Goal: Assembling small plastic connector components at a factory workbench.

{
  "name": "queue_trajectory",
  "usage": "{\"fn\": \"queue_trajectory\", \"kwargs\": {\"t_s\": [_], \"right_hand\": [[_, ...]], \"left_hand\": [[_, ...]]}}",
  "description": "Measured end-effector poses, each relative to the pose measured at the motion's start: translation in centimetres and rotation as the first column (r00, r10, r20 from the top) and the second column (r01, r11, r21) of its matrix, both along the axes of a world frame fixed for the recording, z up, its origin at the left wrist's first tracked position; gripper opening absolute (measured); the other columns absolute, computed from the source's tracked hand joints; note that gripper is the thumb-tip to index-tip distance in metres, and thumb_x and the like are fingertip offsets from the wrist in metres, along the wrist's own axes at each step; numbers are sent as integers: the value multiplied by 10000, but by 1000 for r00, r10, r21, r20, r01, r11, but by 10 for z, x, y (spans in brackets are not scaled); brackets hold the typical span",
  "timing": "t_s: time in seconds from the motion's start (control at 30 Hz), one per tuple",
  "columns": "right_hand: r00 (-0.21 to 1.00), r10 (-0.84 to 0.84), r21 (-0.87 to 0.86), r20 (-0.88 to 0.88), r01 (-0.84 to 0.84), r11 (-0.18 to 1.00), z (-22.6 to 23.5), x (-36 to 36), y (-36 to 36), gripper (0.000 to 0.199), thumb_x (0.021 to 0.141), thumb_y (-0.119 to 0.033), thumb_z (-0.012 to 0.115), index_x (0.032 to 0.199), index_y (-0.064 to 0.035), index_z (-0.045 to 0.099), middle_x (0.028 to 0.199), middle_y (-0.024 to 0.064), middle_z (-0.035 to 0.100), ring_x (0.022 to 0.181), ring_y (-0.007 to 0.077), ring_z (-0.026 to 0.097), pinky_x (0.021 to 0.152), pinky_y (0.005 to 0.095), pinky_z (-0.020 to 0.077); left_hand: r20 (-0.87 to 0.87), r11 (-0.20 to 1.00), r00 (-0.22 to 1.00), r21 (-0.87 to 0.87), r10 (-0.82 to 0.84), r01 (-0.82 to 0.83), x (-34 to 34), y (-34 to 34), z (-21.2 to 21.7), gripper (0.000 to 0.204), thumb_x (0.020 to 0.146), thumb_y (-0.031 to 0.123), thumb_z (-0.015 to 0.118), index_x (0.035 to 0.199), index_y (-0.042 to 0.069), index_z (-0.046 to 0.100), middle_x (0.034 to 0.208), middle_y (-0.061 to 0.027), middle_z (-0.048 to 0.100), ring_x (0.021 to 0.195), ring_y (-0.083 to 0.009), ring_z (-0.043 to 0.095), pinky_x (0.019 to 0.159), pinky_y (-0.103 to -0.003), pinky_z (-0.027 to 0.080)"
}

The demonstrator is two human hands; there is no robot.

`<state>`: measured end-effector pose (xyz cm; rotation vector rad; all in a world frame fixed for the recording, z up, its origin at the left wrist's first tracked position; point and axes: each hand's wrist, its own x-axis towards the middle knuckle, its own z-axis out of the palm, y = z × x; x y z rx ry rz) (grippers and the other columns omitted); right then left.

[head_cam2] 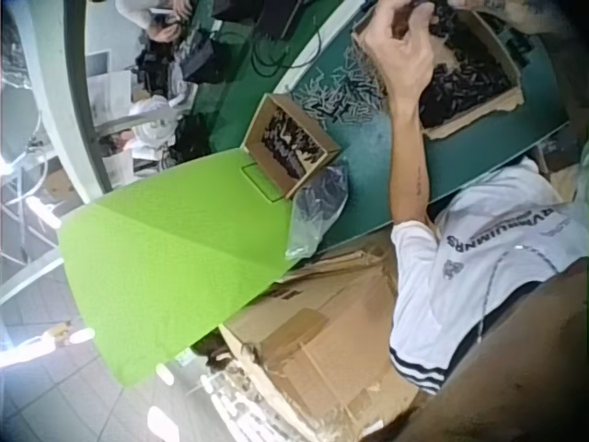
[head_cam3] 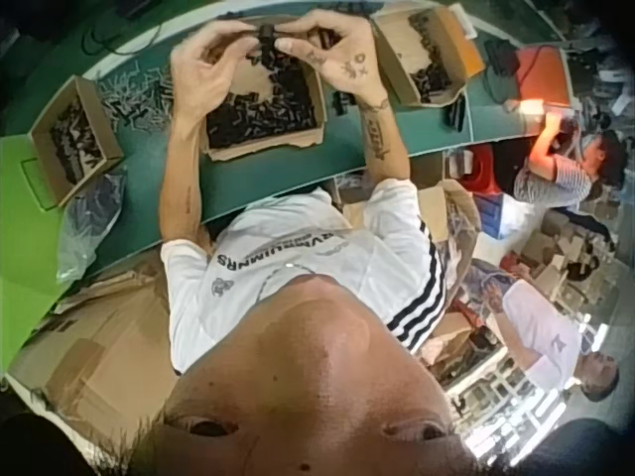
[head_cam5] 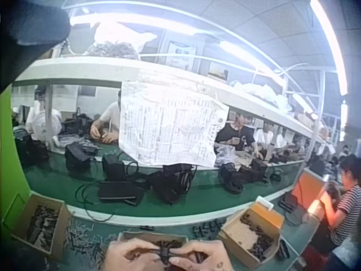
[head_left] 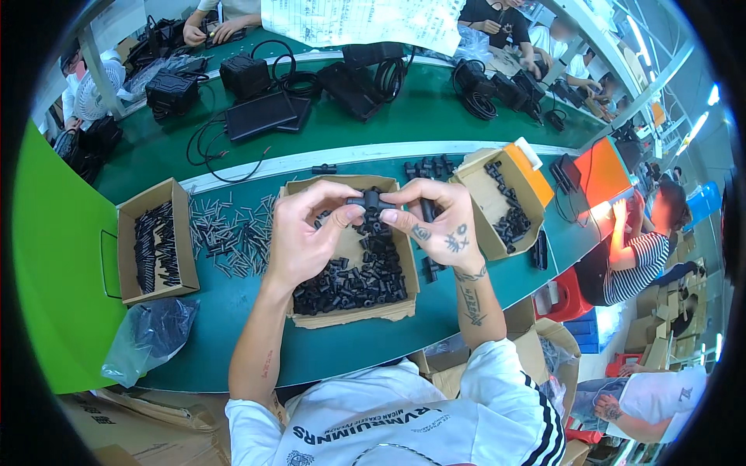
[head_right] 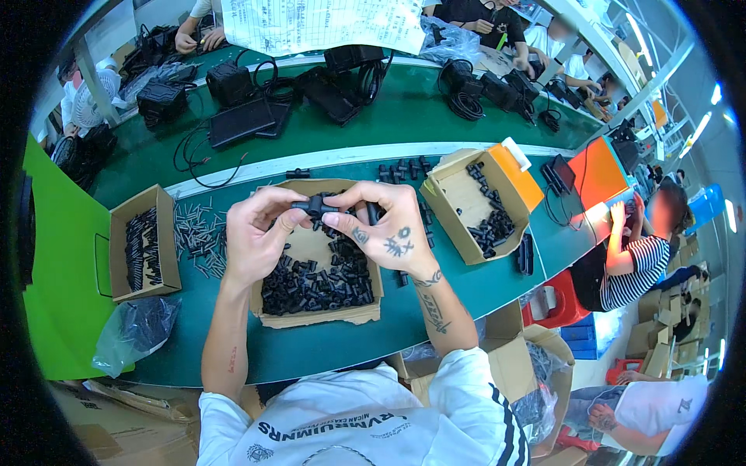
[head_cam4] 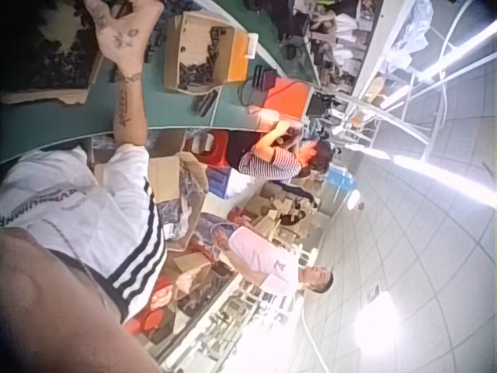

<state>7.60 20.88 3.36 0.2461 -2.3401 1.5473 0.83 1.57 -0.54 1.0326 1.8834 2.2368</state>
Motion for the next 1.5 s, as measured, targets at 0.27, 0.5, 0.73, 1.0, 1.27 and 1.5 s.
{"fn": "queue_trajectory", "kwargs": {"t_s": [0.27, 0.5, 0.73, 1.0, 1.27, 1.5], "right_hand": [[980, -17, 157, -196, 49, 986, -4, 3, -4, 167, 754, -38, 827, 904, -22, 754, 748, 30, 664, 498, 48, 442, 496, 221, 327], [978, 166, 216, -128, -136, 967, 11, 6, 7, 358, 674, -131, 892, 987, -56, 735, 804, 57, 692, 501, 107, 510, 498, 253, 411], [847, 431, 418, -311, -286, 862, 26, 1, 3, 618, 620, -202, 902, 1182, -60, 689, 1160, 114, 671, 793, 238, 684, 643, 335, 543], [872, 471, 460, -132, -367, 809, 43, 26, -2, 621, 658, -222, 880, 1218, -58, 665, 1144, 130, 667, 924, 303, 685, 784, 374, 570], [905, 424, 408, -17, -381, 830, 45, 37, -2, 720, 603, -200, 923, 1237, -54, 616, 1090, 117, 639, 978, 281, 648, 829, 356, 546], [944, 194, 405, -266, -73, 911, 24, 34, -9, 696, 576, -189, 942, 1164, -22, 609, 1059, 114, 629, 969, 275, 628, 822, 369, 544]], "left_hand": [[137, 999, 990, -39, -28, 34, 4, 0, 1, 155, 914, 65, 692, 1012, -51, 665, 852, -79, 694, 769, -130, 677, 718, -270, 550], [154, 981, 970, -29, -187, 193, 0, -10, 6, 145, 910, 54, 689, 1001, -54, 655, 824, -76, 679, 736, -113, 646, 700, -254, 534], [199, 929, 918, -74, -343, 363, 0, -24, 19, 137, 910, 56, 691, 993, -47, 655, 798, -57, 670, 712, -93, 628, 663, -237, 518], [334, 830, 785, -11, -523, 557, 4, -19, 15, 180, 897, 108, 730, 989, -30, 659, 815, -69, 692, 717, -101, 651, 650, -245, 535], [290, 779, 737, 55, -610, 624, 12, -7, 12, 198, 928, 96, 686, 1067, -33, 628, 906, -65, 688, 774, -111, 659, 706, -253, 543], [336, 933, 873, 189, -355, 307, 35, 24, 2, 253, 1059, 232, 464, 1053, 10, 584, 848, 7, 588, 768, -55, 538, 673, -221, 448]]}}
